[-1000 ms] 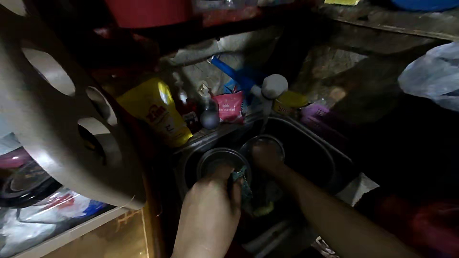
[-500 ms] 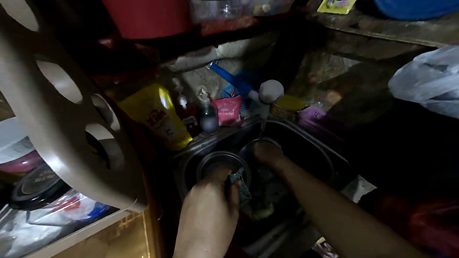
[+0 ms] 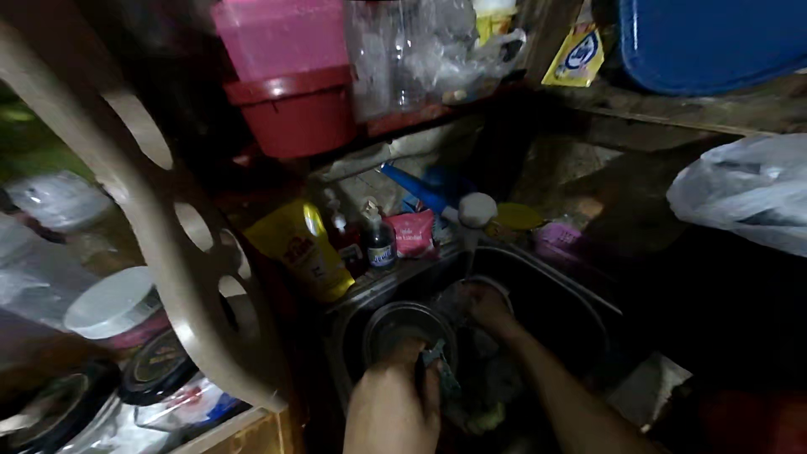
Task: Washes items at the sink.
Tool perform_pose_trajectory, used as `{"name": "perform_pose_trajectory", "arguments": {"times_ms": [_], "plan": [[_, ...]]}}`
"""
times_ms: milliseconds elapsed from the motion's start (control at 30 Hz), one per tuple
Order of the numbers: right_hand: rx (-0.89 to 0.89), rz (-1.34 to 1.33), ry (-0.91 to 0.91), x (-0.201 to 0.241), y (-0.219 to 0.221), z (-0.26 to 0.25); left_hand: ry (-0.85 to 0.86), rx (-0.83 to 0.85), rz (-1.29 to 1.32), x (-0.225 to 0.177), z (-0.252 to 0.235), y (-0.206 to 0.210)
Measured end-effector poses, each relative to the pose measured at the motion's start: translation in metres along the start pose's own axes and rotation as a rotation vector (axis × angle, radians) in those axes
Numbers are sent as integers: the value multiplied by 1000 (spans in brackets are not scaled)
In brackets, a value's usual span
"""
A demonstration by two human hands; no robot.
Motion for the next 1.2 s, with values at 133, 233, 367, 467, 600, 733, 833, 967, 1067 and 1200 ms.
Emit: {"name": "perform_pose_trajectory", "arguments": {"times_ms": [133,233,367,467,600,733,833,967,1067,1200], "plan": [[-51,85,31,6,-2,10,-21,60,15,-2,0,4],[-64,103,64,4,1,14,-16,46,16,-1,1,4],[-64,125,90,-1,9,17,-7,5,3,-1,1,1],[-92,75,88,-5,10,15,-10,-13,-9,2,1,1],[-173,-18,36,-4,4,13,-14,15,-6,2,0,3],[-230,-86,-25,0,-2,18,-1,21,10,-1,1,3],[-233,-86,-9,0,-3,19,2,23,14,-2,1,3],[-253,-146,-11,-8,-1,16,19,7,18,-3,2,2],[-245,-192,-8,-16,-1,16,27,0,30,-5,2,2],[-270,-253,-27,-24,-5,18,36,-2,34,-6,3,1]]}}
Point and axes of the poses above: each hand's wrist, its own z-axis away from the middle knuckle, its own y-axis out of the palm, x = y × z, the point moved 10 cm from there along -z, towards the middle knuckle, and after that the axes turned 8 degrees about y, right-handed, at the moved point
